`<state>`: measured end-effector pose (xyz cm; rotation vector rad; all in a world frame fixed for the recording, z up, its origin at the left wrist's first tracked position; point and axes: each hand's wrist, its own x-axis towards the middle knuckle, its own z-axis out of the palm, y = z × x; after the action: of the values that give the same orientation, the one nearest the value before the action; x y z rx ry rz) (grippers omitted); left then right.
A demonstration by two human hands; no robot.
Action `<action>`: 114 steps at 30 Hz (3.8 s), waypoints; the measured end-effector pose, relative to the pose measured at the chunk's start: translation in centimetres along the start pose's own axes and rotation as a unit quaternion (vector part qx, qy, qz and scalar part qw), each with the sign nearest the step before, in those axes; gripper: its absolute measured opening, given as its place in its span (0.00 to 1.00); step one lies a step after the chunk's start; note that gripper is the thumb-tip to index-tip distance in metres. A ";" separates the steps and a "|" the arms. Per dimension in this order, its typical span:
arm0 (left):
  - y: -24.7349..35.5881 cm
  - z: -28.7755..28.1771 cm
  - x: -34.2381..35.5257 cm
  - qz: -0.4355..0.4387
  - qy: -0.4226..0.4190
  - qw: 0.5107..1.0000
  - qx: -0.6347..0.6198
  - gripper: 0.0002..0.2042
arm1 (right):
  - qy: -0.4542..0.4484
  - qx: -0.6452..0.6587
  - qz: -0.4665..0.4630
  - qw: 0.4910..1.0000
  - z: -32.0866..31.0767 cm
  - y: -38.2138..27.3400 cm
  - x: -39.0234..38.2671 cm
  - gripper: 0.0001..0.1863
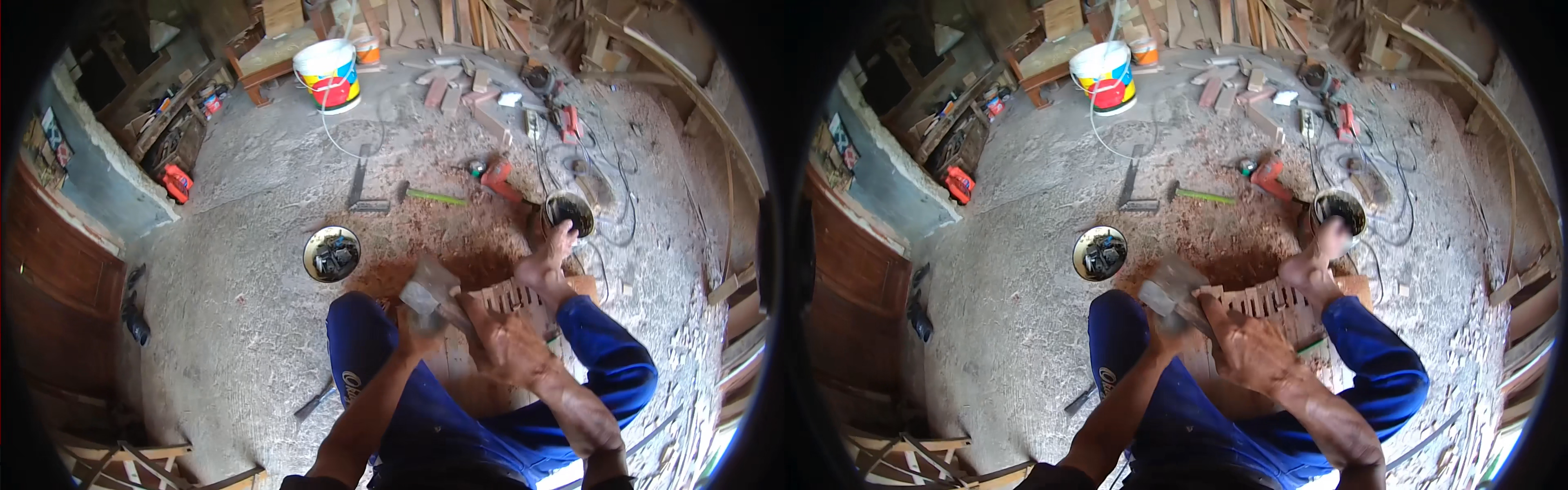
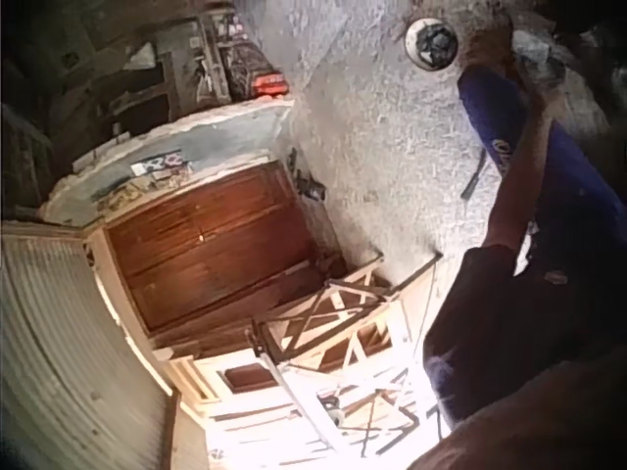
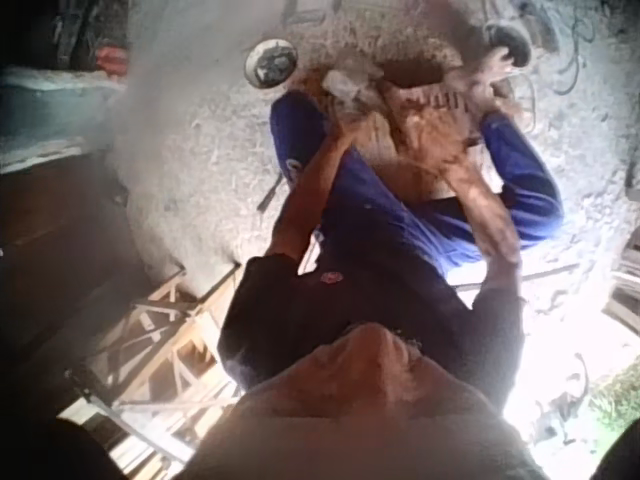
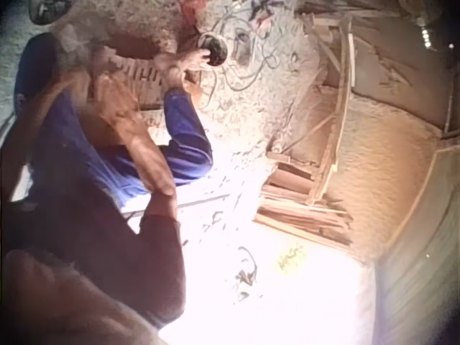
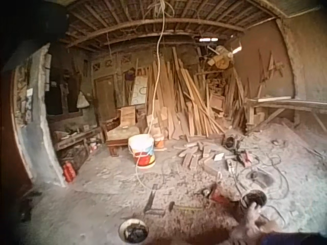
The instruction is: The person carves decorative grooves into a series of wooden slats using a small hatchet and a cylindrical wooden mallet.
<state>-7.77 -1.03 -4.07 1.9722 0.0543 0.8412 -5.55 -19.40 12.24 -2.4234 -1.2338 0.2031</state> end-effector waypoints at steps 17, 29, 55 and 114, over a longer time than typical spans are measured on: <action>-8.8 3.9 11.9 -0.150 0.098 0.984 -0.005 0.05 | 0.020 0.225 0.166 0.960 3.0 3.4 -0.4 0.33; -14.2 4.0 16.9 -0.526 -0.138 0.792 -0.277 0.10 | 0.006 0.474 0.382 0.794 10.7 4.6 -8.8 0.34; -3.6 -0.2 9.4 -0.126 0.087 0.967 -0.204 0.05 | 0.061 0.708 0.403 0.577 14.9 5.7 -9.7 0.18; -3.0 1.0 6.6 -0.086 0.045 0.986 -0.135 0.08 | 0.390 0.175 -0.066 0.902 -8.9 -2.6 5.5 0.32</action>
<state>-1.32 2.21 -3.21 1.6497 0.1524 0.7807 -1.47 -16.29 21.73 -1.7957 -0.8743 -0.5030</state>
